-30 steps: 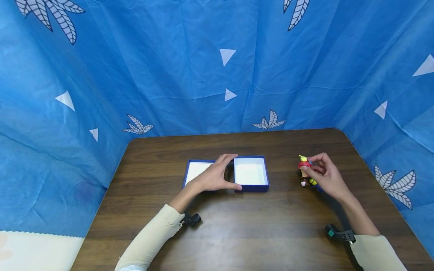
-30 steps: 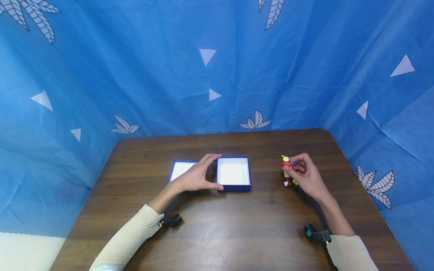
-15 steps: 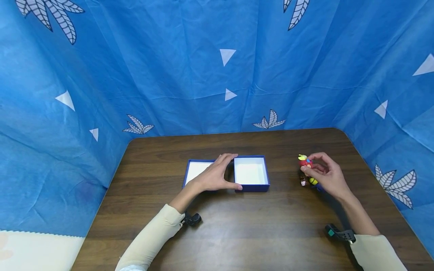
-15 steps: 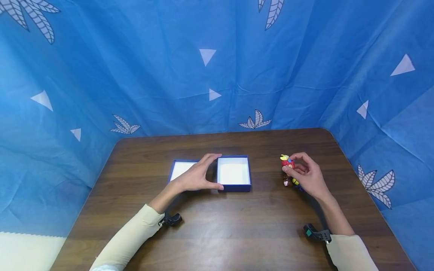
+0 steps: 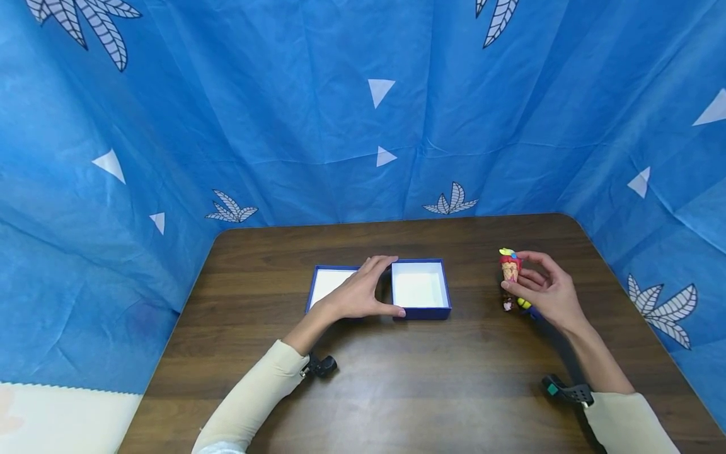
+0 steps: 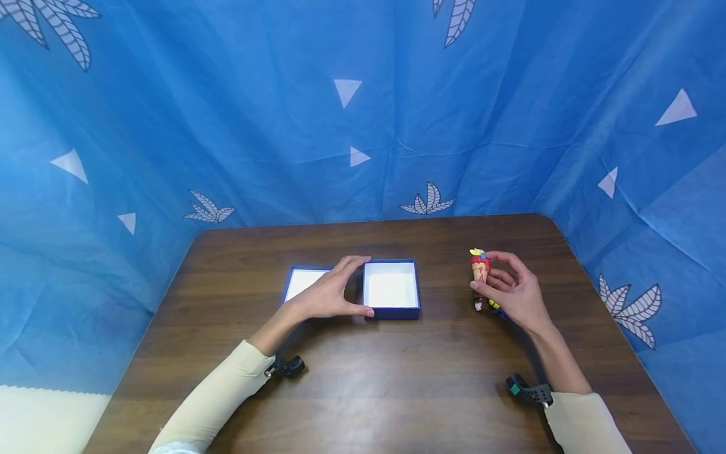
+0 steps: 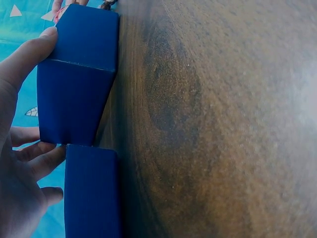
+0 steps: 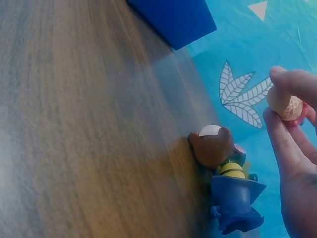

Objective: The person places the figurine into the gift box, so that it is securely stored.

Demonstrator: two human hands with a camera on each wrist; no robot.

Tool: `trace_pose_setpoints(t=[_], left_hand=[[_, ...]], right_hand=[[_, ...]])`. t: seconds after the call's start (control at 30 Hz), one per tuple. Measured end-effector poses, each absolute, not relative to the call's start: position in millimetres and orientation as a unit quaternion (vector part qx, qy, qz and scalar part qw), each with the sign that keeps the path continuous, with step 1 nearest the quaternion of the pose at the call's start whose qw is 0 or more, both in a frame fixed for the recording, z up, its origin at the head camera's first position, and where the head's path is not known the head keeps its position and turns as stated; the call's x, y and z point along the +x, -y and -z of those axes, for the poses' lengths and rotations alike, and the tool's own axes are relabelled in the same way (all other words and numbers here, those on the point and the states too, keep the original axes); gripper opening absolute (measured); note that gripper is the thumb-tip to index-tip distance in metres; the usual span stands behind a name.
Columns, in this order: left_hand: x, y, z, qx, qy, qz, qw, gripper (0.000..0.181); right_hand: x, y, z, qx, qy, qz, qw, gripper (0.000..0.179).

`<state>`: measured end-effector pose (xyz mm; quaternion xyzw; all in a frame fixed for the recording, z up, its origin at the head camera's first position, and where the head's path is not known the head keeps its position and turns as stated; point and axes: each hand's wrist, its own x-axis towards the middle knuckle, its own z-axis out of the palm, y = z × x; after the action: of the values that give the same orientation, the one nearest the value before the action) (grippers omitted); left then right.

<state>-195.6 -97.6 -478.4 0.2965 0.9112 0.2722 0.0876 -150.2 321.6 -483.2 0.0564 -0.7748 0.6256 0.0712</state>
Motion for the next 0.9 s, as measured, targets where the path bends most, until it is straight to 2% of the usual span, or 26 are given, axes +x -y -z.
trace_pose_setpoints(t=[0.57, 0.9], left_hand=[[-195.9, 97.2, 477.6, 0.294, -0.911, -0.275, 0.089, 0.122], [-195.2, 97.4, 478.1, 0.294, -0.912, -0.272, 0.089, 0.122]], right_hand=[[-151.4, -319.0, 478.4, 0.076, 0.801, -0.59, 0.063, 0.064], [-151.5, -314.8, 477.8, 0.102, 0.836, -0.534, 0.08, 0.061]])
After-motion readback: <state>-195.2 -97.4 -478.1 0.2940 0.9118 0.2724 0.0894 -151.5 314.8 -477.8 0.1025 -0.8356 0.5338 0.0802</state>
